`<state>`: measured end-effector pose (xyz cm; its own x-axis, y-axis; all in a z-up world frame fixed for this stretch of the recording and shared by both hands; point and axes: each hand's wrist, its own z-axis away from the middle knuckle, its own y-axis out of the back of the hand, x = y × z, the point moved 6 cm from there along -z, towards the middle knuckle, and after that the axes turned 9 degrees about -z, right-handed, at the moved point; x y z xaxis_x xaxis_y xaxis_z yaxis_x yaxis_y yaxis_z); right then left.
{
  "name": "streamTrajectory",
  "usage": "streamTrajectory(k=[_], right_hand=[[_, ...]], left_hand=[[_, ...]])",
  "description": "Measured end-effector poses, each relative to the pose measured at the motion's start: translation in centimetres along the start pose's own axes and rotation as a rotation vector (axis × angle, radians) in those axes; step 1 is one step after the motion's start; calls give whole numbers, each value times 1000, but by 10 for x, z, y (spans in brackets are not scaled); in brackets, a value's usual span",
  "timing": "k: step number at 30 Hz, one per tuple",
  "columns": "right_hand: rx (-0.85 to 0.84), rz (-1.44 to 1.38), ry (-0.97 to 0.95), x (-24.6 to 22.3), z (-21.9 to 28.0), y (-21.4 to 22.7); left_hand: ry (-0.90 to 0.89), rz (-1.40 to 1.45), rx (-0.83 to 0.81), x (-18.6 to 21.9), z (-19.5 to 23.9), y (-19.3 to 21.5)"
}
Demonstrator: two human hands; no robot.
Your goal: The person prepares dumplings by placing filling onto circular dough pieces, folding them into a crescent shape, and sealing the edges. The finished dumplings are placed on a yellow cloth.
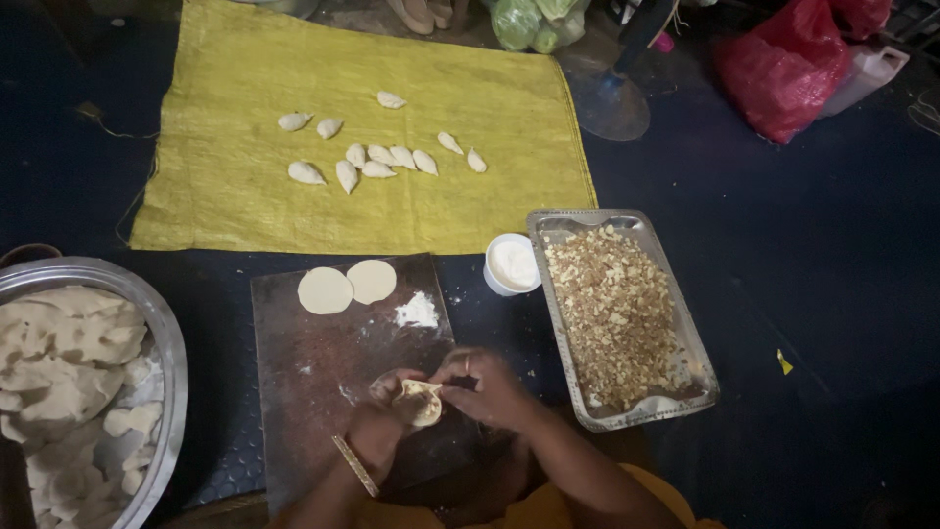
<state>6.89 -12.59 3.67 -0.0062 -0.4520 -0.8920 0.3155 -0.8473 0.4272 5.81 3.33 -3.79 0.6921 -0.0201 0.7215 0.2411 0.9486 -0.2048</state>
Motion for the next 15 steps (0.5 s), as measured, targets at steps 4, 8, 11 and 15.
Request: streamTrajectory(k=[4,8,11,15], right_hand=[[-95,36,77,-18,6,1],[-67,44,105,-18,4,5],[-67,8,55,-11,1,7],[-72,12,77,-22,3,6]], left_hand=[[-1,158,-34,-4,-3,2],[-2,195,-84,6,4,-2],[51,251,-63,13,14,-5],[77,358,-63,19,16,-4]])
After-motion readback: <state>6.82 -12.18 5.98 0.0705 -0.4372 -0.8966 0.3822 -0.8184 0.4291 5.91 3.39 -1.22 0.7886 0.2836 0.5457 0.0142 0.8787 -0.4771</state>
